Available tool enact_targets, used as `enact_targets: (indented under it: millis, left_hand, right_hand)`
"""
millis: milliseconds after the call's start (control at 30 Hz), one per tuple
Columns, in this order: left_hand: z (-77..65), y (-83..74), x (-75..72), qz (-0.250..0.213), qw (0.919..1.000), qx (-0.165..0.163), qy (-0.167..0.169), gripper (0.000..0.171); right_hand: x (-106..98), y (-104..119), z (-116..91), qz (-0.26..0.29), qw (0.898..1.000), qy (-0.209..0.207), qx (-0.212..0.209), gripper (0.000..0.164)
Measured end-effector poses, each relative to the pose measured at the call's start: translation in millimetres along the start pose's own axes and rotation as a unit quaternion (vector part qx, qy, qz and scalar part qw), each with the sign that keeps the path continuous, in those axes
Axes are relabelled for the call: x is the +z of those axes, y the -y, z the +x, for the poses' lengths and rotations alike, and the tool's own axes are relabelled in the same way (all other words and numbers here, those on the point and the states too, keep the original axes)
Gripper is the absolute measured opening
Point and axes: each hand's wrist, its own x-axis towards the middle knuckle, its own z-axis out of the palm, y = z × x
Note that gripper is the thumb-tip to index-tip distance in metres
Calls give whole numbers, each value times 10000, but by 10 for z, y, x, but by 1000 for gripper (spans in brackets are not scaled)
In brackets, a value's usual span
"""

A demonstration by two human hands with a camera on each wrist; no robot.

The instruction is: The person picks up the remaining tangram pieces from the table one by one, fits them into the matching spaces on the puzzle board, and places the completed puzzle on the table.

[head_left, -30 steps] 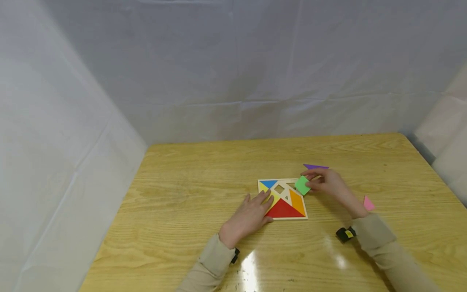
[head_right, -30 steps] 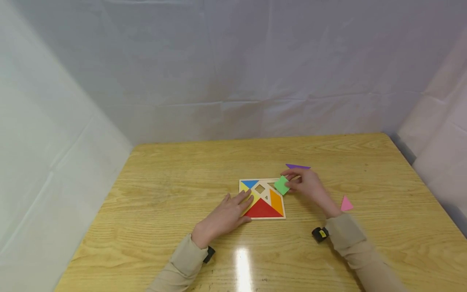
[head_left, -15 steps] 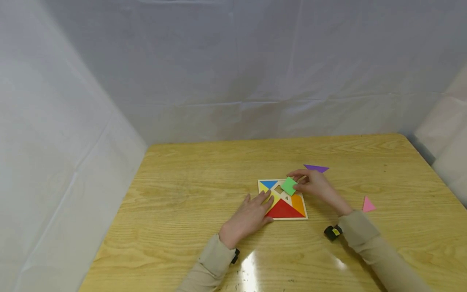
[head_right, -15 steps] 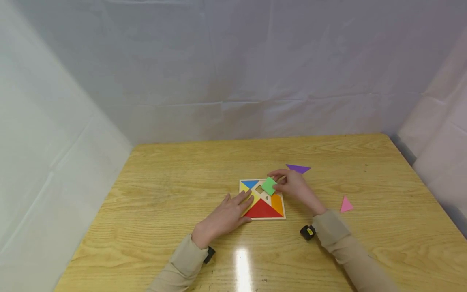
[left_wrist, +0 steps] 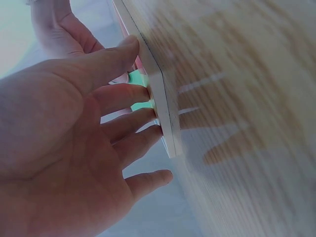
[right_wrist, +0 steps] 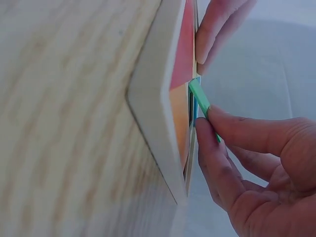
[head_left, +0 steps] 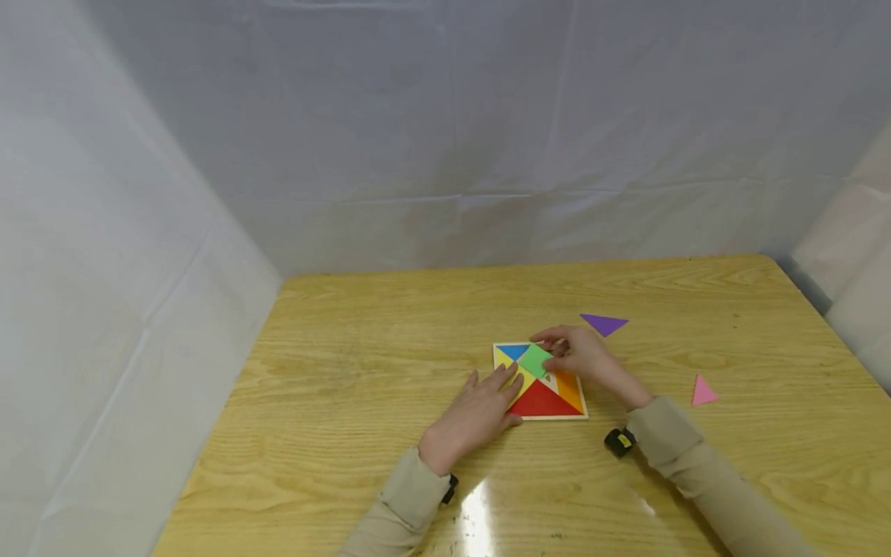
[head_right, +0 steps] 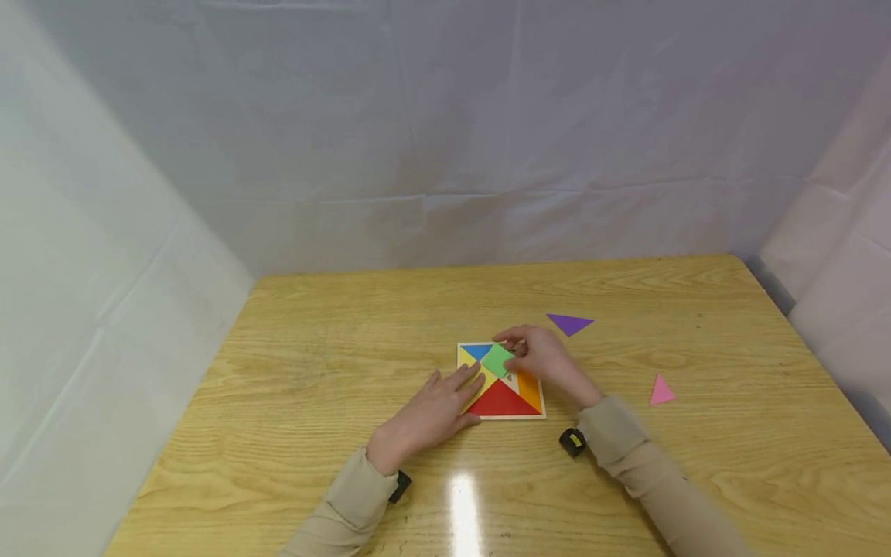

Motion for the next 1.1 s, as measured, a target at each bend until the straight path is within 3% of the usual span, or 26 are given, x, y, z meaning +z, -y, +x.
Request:
enact_targets:
  millis: [300,667,967,1100]
  left_hand:
    - [10,8,15,33,10000,-13,29,59]
    - [-1,4,9,59,10000,19,-6,59]
    - [3,11,16,105,9999,33,17,59]
    - [11,13,23,91,10000,13,35,59]
  right_hand:
    - [44,41,29,-610,9979,-169,128,36]
    - [48,117,39,-1445,9893,103,177,42]
    - [54,123,61,-1531,9881,135,95,41]
    - [46,116,39,-1313,9912,-181,-37,29]
